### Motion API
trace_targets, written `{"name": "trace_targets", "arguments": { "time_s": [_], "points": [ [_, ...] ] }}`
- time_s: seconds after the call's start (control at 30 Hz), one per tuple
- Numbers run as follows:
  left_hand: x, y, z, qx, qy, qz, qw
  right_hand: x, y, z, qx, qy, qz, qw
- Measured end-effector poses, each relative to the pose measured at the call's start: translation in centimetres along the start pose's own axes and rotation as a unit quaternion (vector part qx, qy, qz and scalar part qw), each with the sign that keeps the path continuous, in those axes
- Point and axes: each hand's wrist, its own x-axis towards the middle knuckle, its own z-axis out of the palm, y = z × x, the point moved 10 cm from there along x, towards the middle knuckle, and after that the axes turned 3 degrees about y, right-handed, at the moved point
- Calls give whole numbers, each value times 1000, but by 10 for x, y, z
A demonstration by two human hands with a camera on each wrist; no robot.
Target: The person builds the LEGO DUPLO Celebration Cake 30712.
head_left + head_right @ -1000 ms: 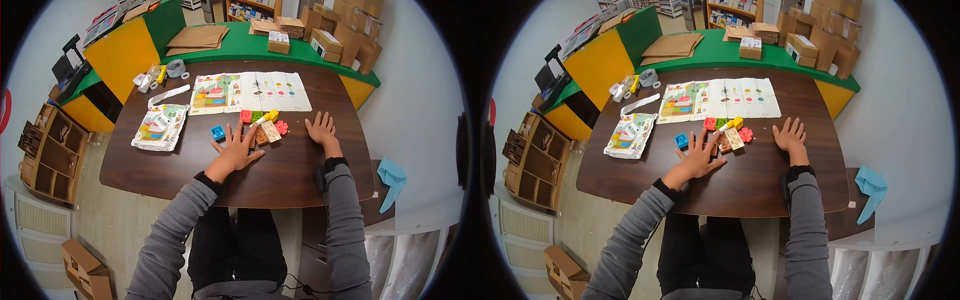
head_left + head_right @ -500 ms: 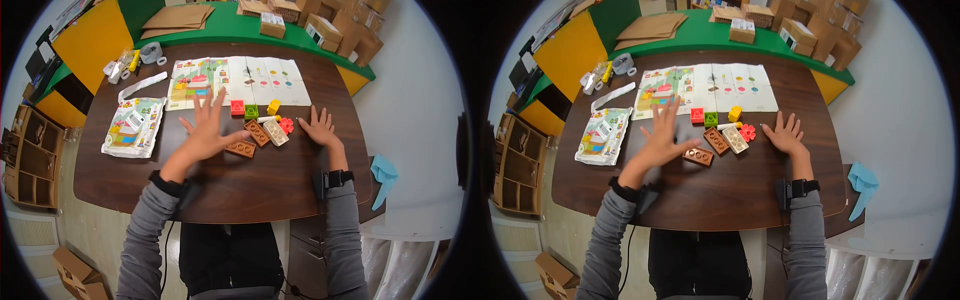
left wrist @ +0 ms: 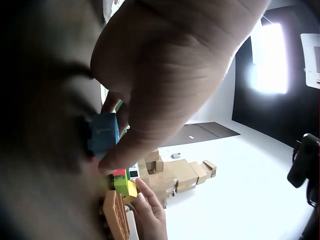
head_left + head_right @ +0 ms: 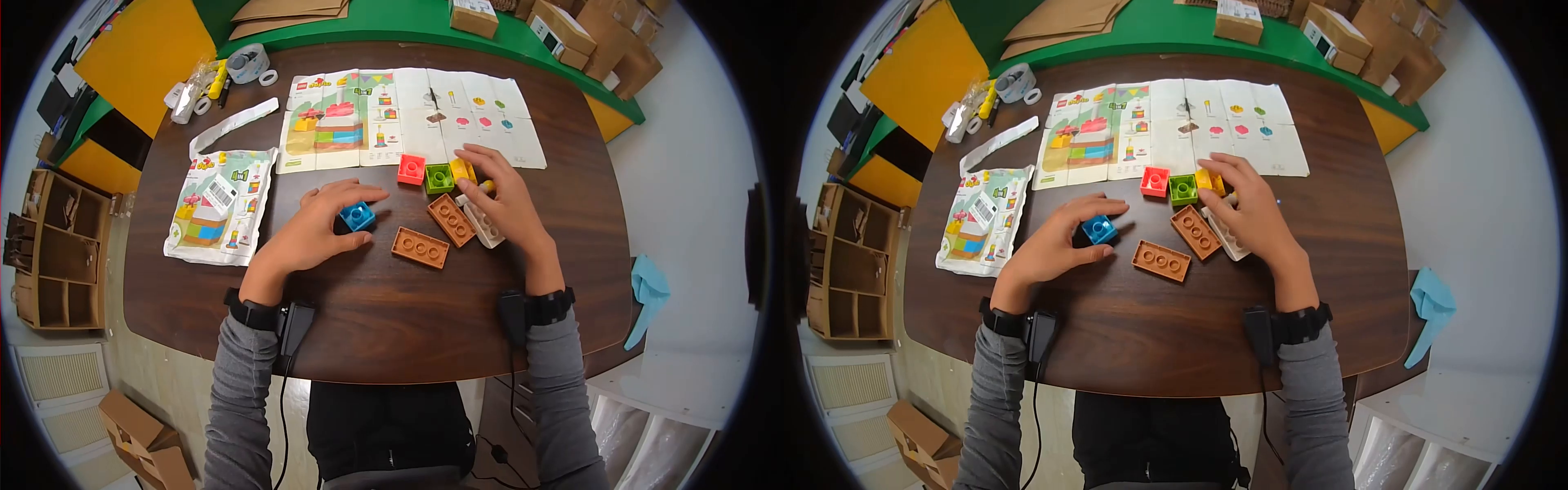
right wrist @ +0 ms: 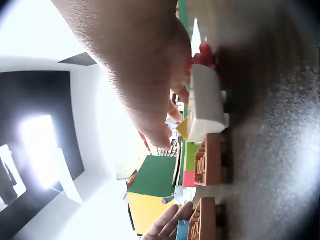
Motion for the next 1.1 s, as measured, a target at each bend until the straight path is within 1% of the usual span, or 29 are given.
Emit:
{"name": "trace_targets", "arguments": {
  "time_s": [0.03, 0.07, 0.1, 0.13, 0.17, 0.2, 0.33, 0.4, 0.43, 0.5, 0.53, 0.6, 0.63, 0.7, 0.73, 0.8, 0.83, 0.9, 1.0, 1.03, 1.1],
  "points": [
    [1, -3, 3, -2, -4, -2, 1000, -2, 7, -7, -24, 32, 21, 999],
    [2, -6, 1, 5, 13, 2, 1000, -4, 13, -13, -48, 64, 40, 996],
    [3, -8, -1, 13, 32, 6, 999, -5, 17, -13, -47, 63, 42, 996],
    [3, -9, -1, 12, 30, 4, 999, -6, 23, -19, -79, 90, 52, 991],
    [3, -9, -3, -4, 47, 8, 999, -7, 27, -25, -112, 116, 62, 985],
    [3, -9, -6, -21, 64, 12, 998, -6, 29, -25, -103, 125, 66, 984],
    [3, -2, -3, -76, 67, 7, 995, -6, 27, -20, -102, 122, 94, 983],
    [4, -3, 2, -103, 48, -7, 993, -7, 17, -20, -152, 133, 37, 979],
    [3, -4, 4, -105, 47, -10, 993, -8, 19, -18, -151, 130, 39, 979],
    [4, -1, -1, -86, 69, 14, 994, -11, 1, -29, -157, 207, -48, 964],
    [4, -2, 0, -86, 68, 13, 994, -11, -3, -29, -157, 206, -47, 965],
    [3, 2, -4, -70, 92, 43, 992, -16, -20, -42, -123, 267, -51, 954],
    [3, 2, -4, -69, 92, 42, 992, -16, -23, -42, -122, 268, -51, 954],
    [4, -8, 2, -119, 54, -27, 991, -22, -48, -39, -148, 288, -149, 934],
    [4, -10, 4, -118, 54, -28, 991, -24, -54, -36, -147, 288, -149, 934],
    [4, -7, -4, -110, 105, 25, 988, -27, -73, -16, -118, 238, -183, 946],
    [3, -7, -4, -109, 106, 24, 988, -29, -80, -10, -117, 238, -183, 947],
    [2, -18, -3, -144, 112, -32, 983, -36, -104, 12, -62, 168, -257, 950],
    [2, -20, -4, -146, 129, -14, 981, -47, -124, 43, 17, 57, -276, 959],
    [2, -20, -5, -146, 130, -15, 981, -51, -130, 53, 34, 16, -290, 956],
    [1, -13, -16, -93, 161, 5, 983, -59, -144, 71, 60, -38, -303, 950]
  ]
}}
